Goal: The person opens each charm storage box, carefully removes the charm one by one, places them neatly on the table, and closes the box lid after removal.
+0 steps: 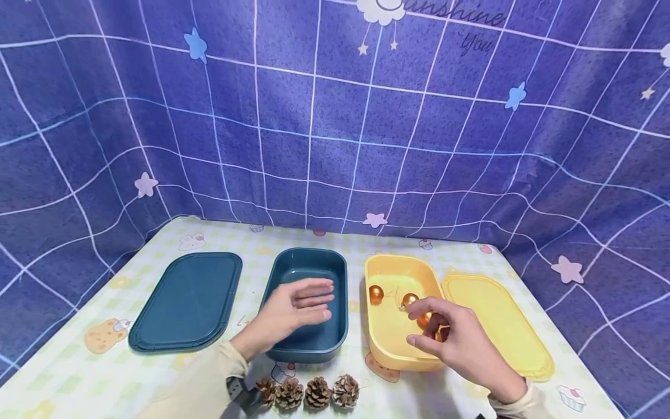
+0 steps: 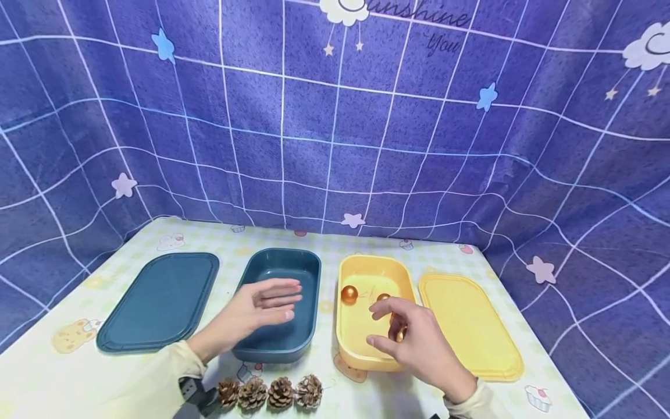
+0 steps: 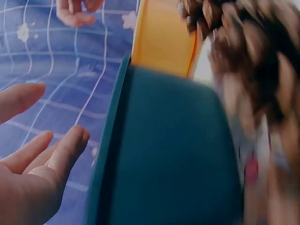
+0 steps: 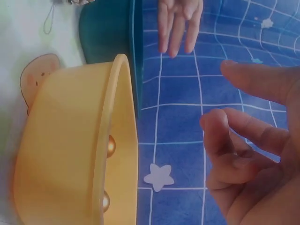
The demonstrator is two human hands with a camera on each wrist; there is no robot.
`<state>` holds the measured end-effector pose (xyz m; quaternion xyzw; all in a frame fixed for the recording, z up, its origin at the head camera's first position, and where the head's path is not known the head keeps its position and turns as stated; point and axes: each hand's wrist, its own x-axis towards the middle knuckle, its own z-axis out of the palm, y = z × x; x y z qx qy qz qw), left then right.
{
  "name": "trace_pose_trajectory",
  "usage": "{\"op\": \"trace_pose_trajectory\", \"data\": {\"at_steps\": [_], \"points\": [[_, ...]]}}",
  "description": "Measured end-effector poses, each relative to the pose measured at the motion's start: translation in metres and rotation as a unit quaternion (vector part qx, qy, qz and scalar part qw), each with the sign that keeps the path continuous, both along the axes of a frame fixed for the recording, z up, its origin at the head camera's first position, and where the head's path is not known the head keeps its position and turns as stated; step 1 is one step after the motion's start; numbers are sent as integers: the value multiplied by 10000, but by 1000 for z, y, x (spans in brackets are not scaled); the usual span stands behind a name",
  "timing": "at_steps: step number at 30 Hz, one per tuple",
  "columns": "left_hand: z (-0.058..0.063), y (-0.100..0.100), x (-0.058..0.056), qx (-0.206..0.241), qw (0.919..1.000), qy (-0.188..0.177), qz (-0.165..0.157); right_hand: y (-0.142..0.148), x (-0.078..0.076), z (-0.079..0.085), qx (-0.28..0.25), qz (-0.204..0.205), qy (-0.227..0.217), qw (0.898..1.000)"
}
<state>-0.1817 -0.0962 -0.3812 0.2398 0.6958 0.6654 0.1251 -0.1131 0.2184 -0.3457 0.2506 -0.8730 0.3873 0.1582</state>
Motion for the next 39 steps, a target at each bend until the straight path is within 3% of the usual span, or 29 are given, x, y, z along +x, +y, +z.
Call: {"op": "trace_pose_trajectory", "data": {"at_steps": [4,10,18,21,27,36,39], "points": [[-4,26,-4,-82,9993,-248,-259,2,0,-1,0,-74,-13,10000],[-4,54,-11,-330,9979,-508,-239,-1,-1,0,44,-104,-1,9999],[2,76,-13,-949,9953,-170,-106,-2,0,1,134,-68,245,9996],[5,81,-12,-1227,9924,-16,-69,0,-5,3,131,-13,66,9999],[8,87,-9,-1681,9857,67,40,8,-35,5,402,-137,-783,9960],[4,95,-4,-2110,9768,355,103,0,-94,15,1668,-218,-965,9810],[4,95,-4,-2184,9749,421,108,-7,-113,15,1901,-265,-1245,9735]]}}
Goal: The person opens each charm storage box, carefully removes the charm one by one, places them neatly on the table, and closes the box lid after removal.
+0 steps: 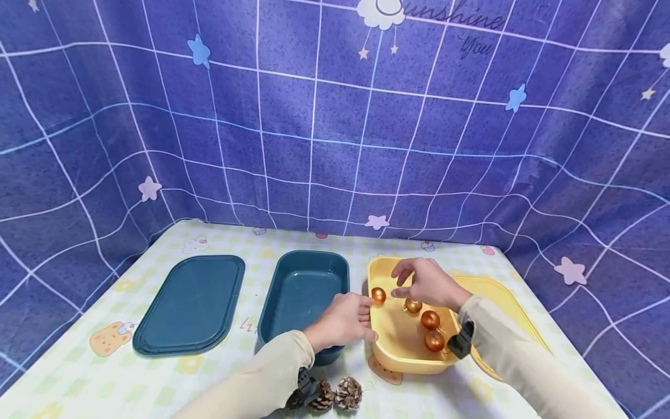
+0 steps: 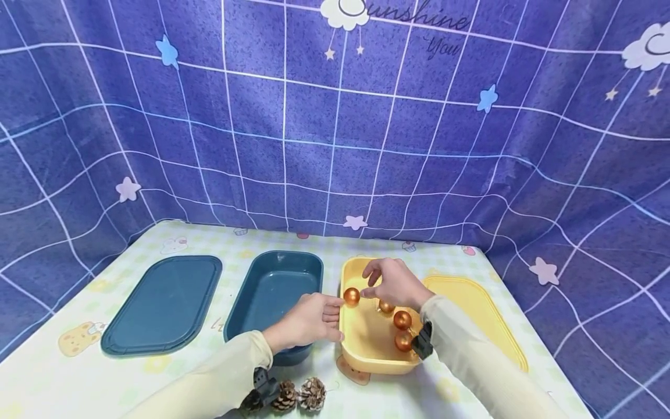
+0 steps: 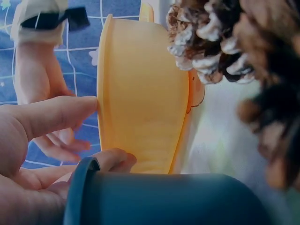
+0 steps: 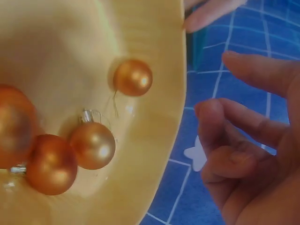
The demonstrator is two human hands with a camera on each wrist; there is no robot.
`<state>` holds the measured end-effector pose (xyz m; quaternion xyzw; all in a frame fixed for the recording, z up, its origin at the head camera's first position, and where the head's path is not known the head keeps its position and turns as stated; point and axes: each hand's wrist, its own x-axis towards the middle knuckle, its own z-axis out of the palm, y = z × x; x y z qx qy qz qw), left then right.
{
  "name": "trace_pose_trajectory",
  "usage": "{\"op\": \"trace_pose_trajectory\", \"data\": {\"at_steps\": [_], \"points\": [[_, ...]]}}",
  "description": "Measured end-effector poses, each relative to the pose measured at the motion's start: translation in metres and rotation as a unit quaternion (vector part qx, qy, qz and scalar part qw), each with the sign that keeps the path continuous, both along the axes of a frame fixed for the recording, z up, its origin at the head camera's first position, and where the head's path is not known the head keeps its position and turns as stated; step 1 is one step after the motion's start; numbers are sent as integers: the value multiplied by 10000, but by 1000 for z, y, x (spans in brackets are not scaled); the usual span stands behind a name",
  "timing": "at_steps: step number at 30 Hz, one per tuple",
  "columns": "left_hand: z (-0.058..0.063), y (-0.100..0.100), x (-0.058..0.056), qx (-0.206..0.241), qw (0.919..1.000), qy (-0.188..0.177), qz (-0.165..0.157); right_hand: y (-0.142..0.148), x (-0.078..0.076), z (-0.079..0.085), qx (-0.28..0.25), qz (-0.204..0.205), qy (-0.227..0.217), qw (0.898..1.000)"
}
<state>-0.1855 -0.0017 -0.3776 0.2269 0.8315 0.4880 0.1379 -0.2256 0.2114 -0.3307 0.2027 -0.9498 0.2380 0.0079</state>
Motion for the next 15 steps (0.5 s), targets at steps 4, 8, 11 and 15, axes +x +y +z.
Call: {"op": "trace_pose_trajectory", "data": {"at_steps": [4,8,11,15], "points": [[-1,-1,0,23,10000,-15,-1,-8,-23,-5,-178,-110,-648,9977],[-3,-1,0,47,10000,-46,-15,-12,-38,-13,-410,-314,-1095,9926],[-2,-1,-1,90,9999,-80,7,-14,-45,-18,-388,-460,-1169,9913],[-2,-2,-2,126,9998,-129,25,-16,-50,-24,-299,-661,-1228,9898]]}}
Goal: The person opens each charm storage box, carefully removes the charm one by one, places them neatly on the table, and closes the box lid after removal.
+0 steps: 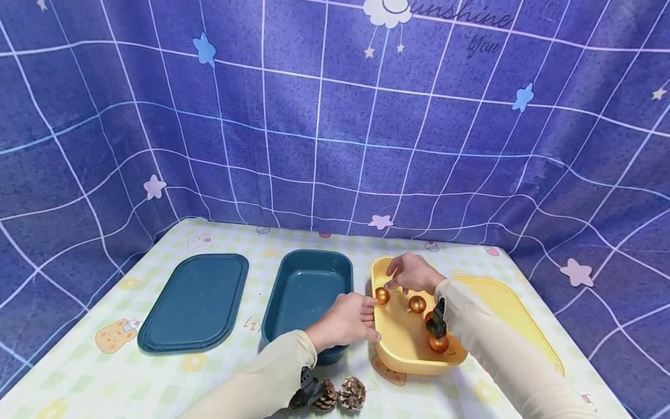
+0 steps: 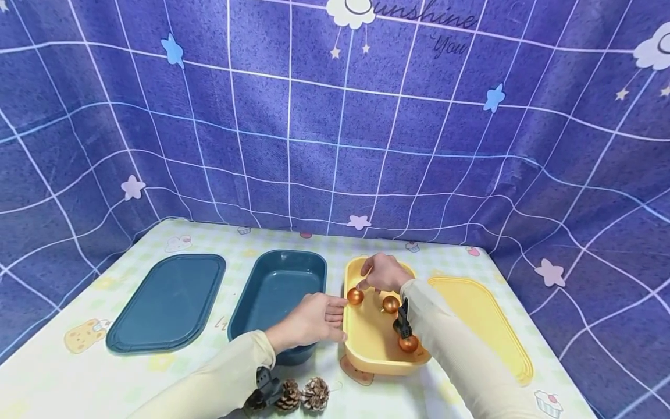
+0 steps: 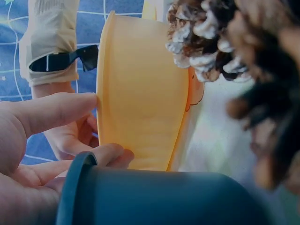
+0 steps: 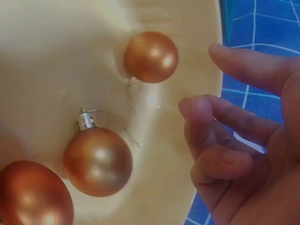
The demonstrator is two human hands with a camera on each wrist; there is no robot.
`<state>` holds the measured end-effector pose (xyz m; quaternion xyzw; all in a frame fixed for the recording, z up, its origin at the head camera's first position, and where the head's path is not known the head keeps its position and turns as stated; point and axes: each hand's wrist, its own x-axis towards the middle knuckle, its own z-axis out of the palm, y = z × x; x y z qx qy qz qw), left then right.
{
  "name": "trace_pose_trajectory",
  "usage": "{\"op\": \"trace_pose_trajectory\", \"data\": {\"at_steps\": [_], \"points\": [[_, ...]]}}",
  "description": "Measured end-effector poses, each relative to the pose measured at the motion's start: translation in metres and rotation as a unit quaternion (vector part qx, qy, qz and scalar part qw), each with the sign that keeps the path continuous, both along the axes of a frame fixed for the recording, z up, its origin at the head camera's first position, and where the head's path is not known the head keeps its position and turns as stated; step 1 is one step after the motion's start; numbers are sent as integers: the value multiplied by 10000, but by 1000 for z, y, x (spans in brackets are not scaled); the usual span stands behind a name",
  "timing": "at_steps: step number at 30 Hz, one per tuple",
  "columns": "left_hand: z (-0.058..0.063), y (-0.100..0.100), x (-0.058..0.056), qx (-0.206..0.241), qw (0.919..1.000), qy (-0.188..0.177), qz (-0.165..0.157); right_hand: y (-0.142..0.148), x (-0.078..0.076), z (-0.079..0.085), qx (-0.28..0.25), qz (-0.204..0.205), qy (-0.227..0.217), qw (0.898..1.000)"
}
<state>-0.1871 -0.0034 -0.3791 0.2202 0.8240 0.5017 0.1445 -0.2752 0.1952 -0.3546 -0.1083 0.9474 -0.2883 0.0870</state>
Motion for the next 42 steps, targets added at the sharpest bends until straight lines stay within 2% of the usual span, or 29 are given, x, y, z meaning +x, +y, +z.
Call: {"op": "trace_pose_trajectory", "data": {"at_steps": [4,10,16,25,32,36,42], "points": [[1,0,0,27,10000,-80,-16,-4,0,-6,133,-134,-164,9997],[1,0,0,-85,10000,-9,18,-9,2,-15,193,-80,-335,9992],[2,0,0,-152,9998,60,74,-11,3,-20,231,86,-252,9994],[2,1,1,-206,9996,48,164,-13,4,-22,218,175,-301,9992],[4,1,3,-200,9996,41,175,-11,3,-25,198,33,-372,9991],[4,1,3,-164,9997,-6,191,-8,4,-22,82,45,-430,9990],[3,1,3,-108,9998,-21,176,-4,7,-15,-74,214,-292,9993]]}}
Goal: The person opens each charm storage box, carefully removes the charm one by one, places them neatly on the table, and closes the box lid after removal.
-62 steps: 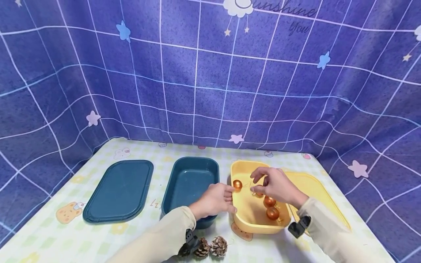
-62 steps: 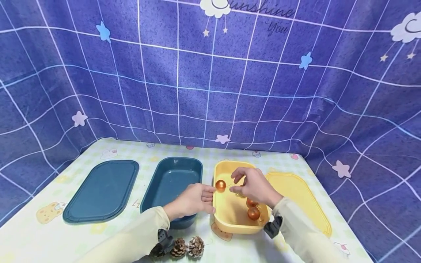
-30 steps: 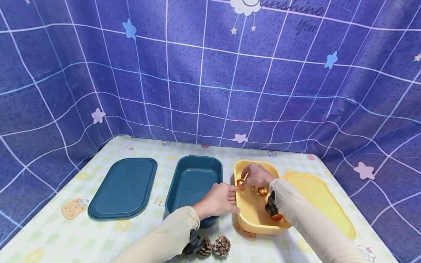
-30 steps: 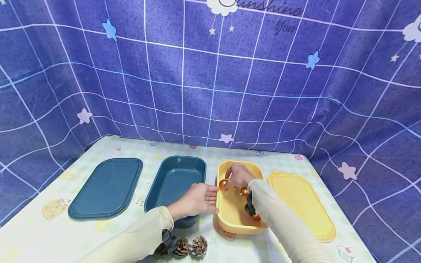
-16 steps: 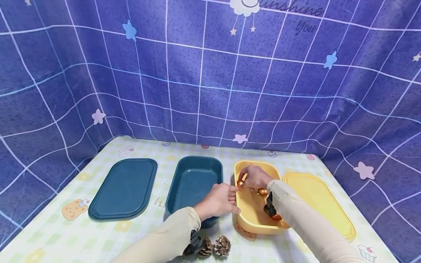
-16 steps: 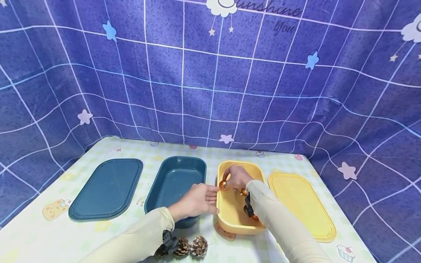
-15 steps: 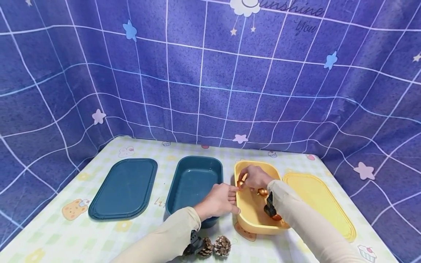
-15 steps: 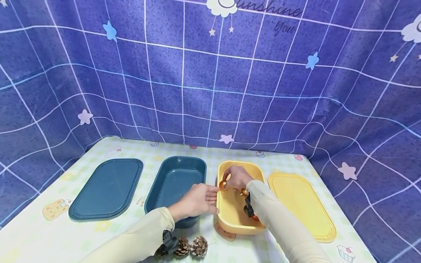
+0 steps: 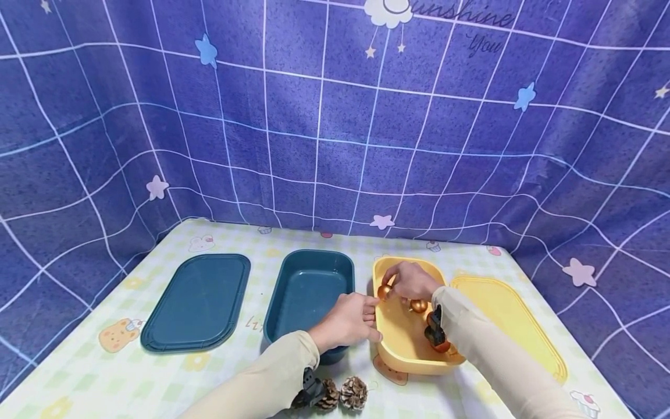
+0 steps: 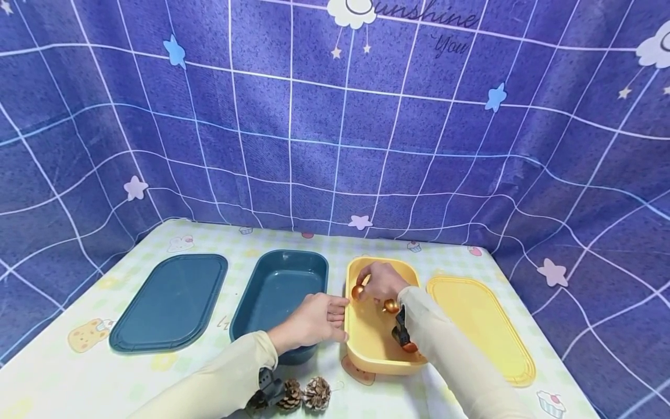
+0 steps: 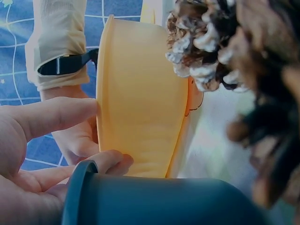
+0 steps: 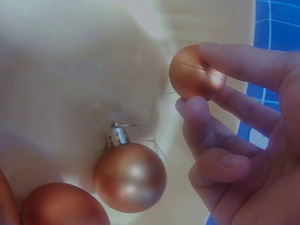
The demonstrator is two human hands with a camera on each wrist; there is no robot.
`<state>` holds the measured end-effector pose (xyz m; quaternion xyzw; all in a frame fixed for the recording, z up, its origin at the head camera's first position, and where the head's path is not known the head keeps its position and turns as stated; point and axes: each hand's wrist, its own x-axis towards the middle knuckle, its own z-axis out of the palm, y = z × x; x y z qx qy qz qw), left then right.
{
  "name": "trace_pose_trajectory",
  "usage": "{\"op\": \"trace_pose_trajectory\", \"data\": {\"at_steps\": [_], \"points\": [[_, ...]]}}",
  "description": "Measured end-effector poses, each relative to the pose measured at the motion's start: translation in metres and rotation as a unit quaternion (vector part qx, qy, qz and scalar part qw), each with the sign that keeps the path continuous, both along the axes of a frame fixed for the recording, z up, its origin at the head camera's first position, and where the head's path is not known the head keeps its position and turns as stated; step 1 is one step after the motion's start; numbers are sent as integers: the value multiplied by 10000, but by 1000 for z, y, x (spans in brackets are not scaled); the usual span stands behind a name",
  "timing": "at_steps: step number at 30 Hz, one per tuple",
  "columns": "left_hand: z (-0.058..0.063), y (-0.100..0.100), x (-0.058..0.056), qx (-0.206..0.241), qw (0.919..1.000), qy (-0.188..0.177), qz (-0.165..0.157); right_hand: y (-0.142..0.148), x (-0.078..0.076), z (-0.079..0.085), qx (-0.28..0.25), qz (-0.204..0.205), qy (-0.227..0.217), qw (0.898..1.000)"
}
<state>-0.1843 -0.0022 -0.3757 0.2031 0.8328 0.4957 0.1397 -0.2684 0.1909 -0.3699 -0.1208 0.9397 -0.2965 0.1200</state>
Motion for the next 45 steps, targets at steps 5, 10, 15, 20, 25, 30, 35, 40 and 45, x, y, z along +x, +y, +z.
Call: {"op": "trace_pose_trajectory", "data": {"at_steps": [5,10,15,20,25,30,35,40,45], "points": [[-1,0,0,-34,10000,9,35,2,5,7,-157,130,-20,9998],[-2,1,0,-16,10000,-10,38,6,18,19,65,427,333,9985],[-3,2,-1,84,9999,-28,73,11,37,34,-27,773,551,9955],[-3,2,-1,150,9998,-30,115,15,56,48,-383,1195,615,9902],[-2,1,0,144,9997,-71,168,18,73,57,-807,1657,568,9812],[-1,2,1,19,9998,21,220,20,88,62,-1055,2149,611,9690],[-1,3,1,-50,9994,83,323,22,101,64,-1153,2616,589,9564],[-2,3,-1,-54,9993,153,352,21,112,64,-1404,2717,377,9513],[-3,3,-1,26,9993,92,357,21,118,62,-1464,2724,561,9493]]}}
